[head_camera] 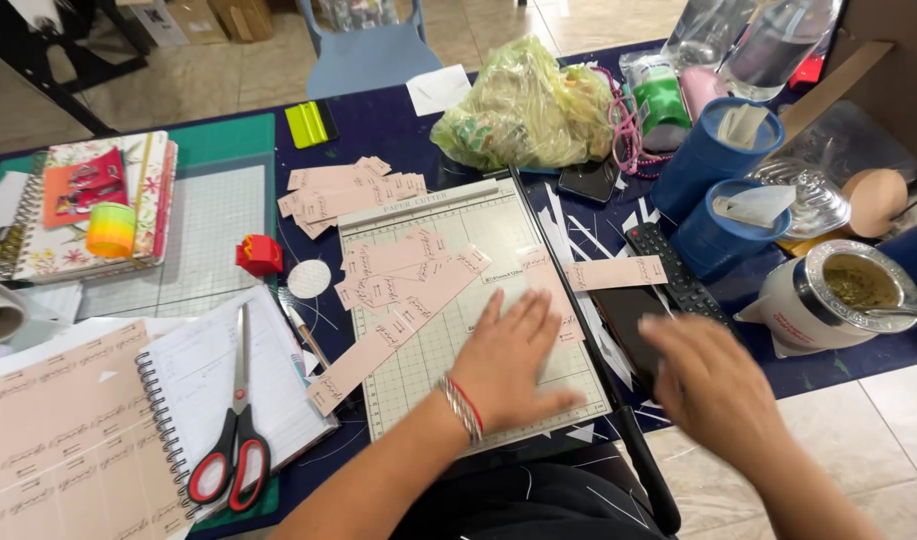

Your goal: Cutting and trimming printed paper strips using a manual paper cutter and scissors on a workspace.

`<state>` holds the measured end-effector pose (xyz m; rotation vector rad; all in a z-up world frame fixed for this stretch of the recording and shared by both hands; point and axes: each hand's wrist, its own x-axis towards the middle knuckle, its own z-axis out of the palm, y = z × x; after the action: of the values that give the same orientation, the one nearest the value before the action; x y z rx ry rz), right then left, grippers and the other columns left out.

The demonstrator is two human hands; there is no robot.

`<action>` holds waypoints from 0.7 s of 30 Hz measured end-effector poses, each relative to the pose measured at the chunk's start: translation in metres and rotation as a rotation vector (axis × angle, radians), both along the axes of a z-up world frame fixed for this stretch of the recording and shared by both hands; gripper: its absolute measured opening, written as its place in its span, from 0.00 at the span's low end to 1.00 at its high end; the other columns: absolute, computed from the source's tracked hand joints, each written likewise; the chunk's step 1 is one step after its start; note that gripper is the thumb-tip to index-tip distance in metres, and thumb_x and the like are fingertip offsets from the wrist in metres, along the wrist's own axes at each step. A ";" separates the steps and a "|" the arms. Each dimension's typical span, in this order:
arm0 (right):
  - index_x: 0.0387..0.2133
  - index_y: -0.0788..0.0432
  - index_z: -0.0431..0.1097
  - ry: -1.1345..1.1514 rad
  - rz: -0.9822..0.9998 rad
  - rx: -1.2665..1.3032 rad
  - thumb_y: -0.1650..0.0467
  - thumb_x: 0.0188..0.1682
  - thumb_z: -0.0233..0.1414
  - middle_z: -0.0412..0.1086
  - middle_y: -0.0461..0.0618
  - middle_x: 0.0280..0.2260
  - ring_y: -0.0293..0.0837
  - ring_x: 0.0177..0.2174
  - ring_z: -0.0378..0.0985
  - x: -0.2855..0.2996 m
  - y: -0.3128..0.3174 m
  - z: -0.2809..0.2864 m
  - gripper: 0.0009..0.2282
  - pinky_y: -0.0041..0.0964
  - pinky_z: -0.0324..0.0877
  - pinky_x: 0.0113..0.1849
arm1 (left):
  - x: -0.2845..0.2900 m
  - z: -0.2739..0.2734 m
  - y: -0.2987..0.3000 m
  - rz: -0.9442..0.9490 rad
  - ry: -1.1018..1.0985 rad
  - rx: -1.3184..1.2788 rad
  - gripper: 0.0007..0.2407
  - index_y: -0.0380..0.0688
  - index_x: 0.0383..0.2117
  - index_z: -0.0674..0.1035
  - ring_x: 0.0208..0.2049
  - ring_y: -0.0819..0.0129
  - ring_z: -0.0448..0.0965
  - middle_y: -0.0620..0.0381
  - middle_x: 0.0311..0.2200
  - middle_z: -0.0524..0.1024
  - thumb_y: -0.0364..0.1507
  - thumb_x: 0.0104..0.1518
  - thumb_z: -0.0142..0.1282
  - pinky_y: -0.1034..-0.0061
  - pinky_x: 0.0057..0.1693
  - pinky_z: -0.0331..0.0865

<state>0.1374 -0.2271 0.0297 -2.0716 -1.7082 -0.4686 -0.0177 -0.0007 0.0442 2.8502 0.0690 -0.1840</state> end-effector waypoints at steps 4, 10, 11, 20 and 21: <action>0.56 0.62 0.68 -0.022 -0.006 -0.122 0.70 0.48 0.52 0.66 0.58 0.60 0.61 0.63 0.61 0.066 0.056 -0.026 0.21 0.53 0.58 0.64 | -0.042 -0.021 -0.031 -0.042 -0.209 0.276 0.45 0.39 0.65 0.59 0.71 0.50 0.48 0.40 0.69 0.53 0.63 0.47 0.38 0.48 0.72 0.32; 0.57 0.53 0.68 -0.116 -0.090 -0.372 0.60 0.45 0.53 0.73 0.50 0.52 0.61 0.58 0.68 0.104 0.104 -0.048 0.25 0.53 0.62 0.58 | -0.031 -0.039 -0.037 0.055 -0.375 0.248 0.43 0.37 0.68 0.58 0.73 0.51 0.45 0.41 0.71 0.51 0.61 0.53 0.36 0.50 0.74 0.32; 0.55 0.48 0.69 -0.127 -0.154 -0.480 0.58 0.45 0.53 0.77 0.42 0.47 0.57 0.55 0.72 0.100 0.108 -0.041 0.23 0.52 0.66 0.54 | -0.022 -0.040 -0.037 0.079 -0.309 0.200 0.44 0.38 0.69 0.52 0.75 0.52 0.37 0.42 0.73 0.44 0.63 0.54 0.28 0.52 0.74 0.27; 0.34 0.48 0.78 0.177 -0.289 -0.349 0.66 0.49 0.51 0.75 0.42 0.39 0.49 0.39 0.79 0.078 0.098 0.009 0.07 0.46 0.73 0.40 | -0.026 -0.009 -0.037 -0.036 -0.100 0.320 0.45 0.39 0.68 0.57 0.72 0.49 0.47 0.40 0.71 0.51 0.65 0.53 0.30 0.51 0.73 0.34; 0.34 0.48 0.78 0.174 -0.285 -0.355 0.66 0.49 0.51 0.75 0.42 0.39 0.49 0.39 0.79 0.077 0.093 0.013 0.07 0.46 0.73 0.40 | -0.037 -0.010 -0.040 -0.031 -0.101 0.315 0.45 0.39 0.68 0.57 0.72 0.49 0.47 0.40 0.71 0.51 0.65 0.53 0.30 0.51 0.73 0.34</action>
<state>0.2141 -0.1336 0.0429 -2.5410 -1.4848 -0.0617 -0.0547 -0.0403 0.0338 3.1710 0.0361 -0.0376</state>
